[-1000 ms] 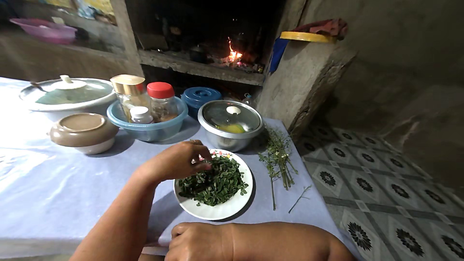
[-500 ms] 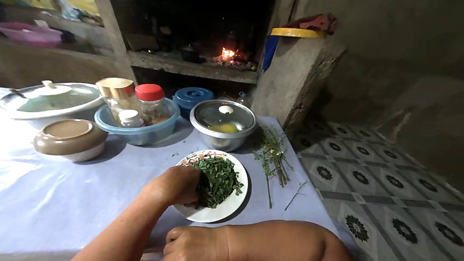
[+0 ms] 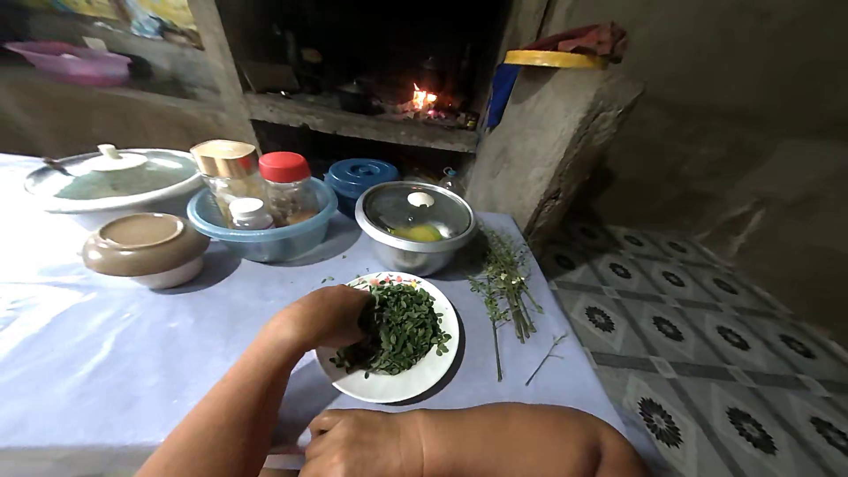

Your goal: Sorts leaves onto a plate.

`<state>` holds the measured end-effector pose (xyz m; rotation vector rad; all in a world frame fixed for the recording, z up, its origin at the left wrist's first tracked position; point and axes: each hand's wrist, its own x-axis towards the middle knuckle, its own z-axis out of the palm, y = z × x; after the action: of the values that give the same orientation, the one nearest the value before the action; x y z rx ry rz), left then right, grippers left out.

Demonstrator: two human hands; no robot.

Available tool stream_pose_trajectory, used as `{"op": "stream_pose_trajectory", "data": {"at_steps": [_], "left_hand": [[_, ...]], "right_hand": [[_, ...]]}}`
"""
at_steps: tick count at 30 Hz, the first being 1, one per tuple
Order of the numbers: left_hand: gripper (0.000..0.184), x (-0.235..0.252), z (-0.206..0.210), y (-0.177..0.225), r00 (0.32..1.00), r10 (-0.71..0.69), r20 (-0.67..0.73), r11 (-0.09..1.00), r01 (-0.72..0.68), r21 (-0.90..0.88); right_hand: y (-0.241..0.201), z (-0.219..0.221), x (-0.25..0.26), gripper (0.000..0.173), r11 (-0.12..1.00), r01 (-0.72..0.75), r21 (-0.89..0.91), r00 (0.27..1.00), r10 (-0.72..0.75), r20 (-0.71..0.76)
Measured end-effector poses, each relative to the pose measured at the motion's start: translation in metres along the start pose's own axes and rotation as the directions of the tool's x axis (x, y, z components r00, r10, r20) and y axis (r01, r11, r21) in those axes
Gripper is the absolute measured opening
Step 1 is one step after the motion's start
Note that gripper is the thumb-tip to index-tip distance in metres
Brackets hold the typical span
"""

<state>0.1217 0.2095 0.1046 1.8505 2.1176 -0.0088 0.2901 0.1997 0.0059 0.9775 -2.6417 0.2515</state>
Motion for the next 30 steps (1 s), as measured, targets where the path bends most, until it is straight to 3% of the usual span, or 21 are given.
{"op": "stream_pose_trajectory", "data": {"at_steps": [8, 14, 16, 24, 30], "left_hand": [[0.030, -0.013, -0.010, -0.014, 0.976, 0.137, -0.167, 0.977, -0.162, -0.142], [0.029, -0.013, -0.008, -0.014, 0.918, 0.249, -0.308, 0.864, -0.354, -0.359], [0.027, -0.012, -0.008, -0.011, 0.921, 0.239, -0.308, 0.839, -0.356, -0.412], [0.020, -0.010, -0.009, -0.024, 0.954, 0.093, -0.286, 0.966, -0.156, -0.206], [0.022, -0.008, -0.008, -0.033, 0.938, 0.084, -0.335, 0.973, -0.150, -0.178]], "right_hand": [[0.001, 0.004, -0.001, 0.015, 1.000, -0.004, 0.000, 1.000, 0.004, 0.012], [-0.002, -0.001, 0.000, 0.013, 1.000, -0.024, 0.000, 1.000, 0.024, 0.019], [-0.001, -0.002, 0.000, 0.013, 1.000, -0.016, 0.003, 1.000, 0.016, 0.018], [0.000, 0.001, -0.002, 0.013, 1.000, -0.006, -0.012, 0.999, 0.007, 0.039], [0.000, 0.001, -0.002, 0.013, 1.000, -0.013, -0.013, 0.999, 0.013, 0.053]]}}
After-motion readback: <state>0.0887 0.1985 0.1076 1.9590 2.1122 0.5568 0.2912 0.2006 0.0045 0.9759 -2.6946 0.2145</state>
